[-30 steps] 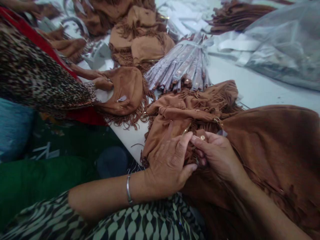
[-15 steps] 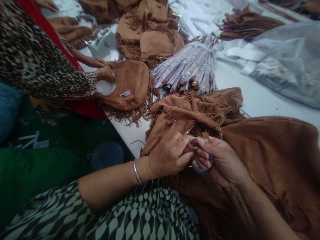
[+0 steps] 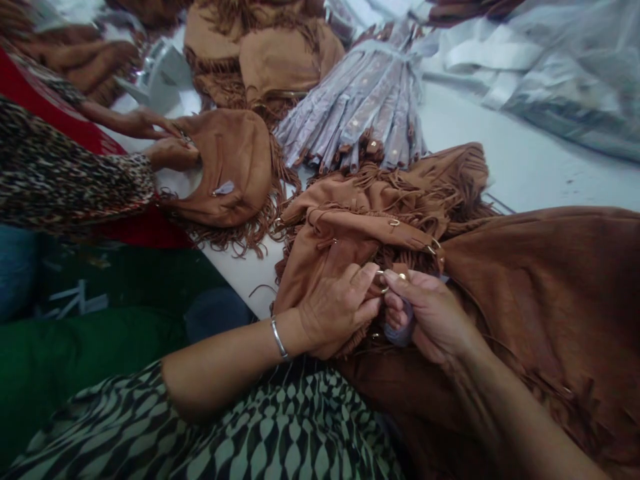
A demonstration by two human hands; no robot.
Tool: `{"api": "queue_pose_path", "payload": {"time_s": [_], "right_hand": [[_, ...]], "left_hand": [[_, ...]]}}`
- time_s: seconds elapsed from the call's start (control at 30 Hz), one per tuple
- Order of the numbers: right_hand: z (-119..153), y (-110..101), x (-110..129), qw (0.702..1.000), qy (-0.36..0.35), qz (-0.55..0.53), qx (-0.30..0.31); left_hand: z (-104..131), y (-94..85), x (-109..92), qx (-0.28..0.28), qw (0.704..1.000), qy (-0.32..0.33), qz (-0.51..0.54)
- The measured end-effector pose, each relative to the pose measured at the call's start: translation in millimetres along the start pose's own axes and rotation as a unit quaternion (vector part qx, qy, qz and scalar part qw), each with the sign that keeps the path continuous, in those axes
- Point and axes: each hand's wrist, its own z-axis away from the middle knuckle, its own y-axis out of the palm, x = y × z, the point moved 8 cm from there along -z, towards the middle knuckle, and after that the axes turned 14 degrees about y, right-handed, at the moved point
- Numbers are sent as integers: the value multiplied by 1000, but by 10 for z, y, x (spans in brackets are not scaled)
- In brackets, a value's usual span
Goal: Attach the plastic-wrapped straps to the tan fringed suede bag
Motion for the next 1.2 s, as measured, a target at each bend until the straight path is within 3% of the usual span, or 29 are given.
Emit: {"api": "queue_pose_path", "payload": {"time_s": [0.1,0.23,0.33,0.43,0.67,0.9,1.1,1.2], "right_hand": [[2,-50,51,998,-37,38,17],[126,7,104,980,-74,165,77],[260,46,182,956,-104,262,81],[379,45,246,932,-126,336,47],[566,-24,177,907,-146,394,8],[636,-23,167,888,-181,423,0],[595,-68,103,886,-161,434,24],[540,-81,75,906,-118,403,58]], "left_hand": [[9,-44,88,-13,972,-80,222],[13,-51,163,5,847,-168,504],[-37,-8,183,30,816,-158,555],[-74,168,56,81,785,-130,601],[32,452,-328,124,651,-141,736],[57,351,-335,100,691,-202,687],[106,414,-376,95,659,-243,705],[146,457,-329,92,674,-234,695]]}}
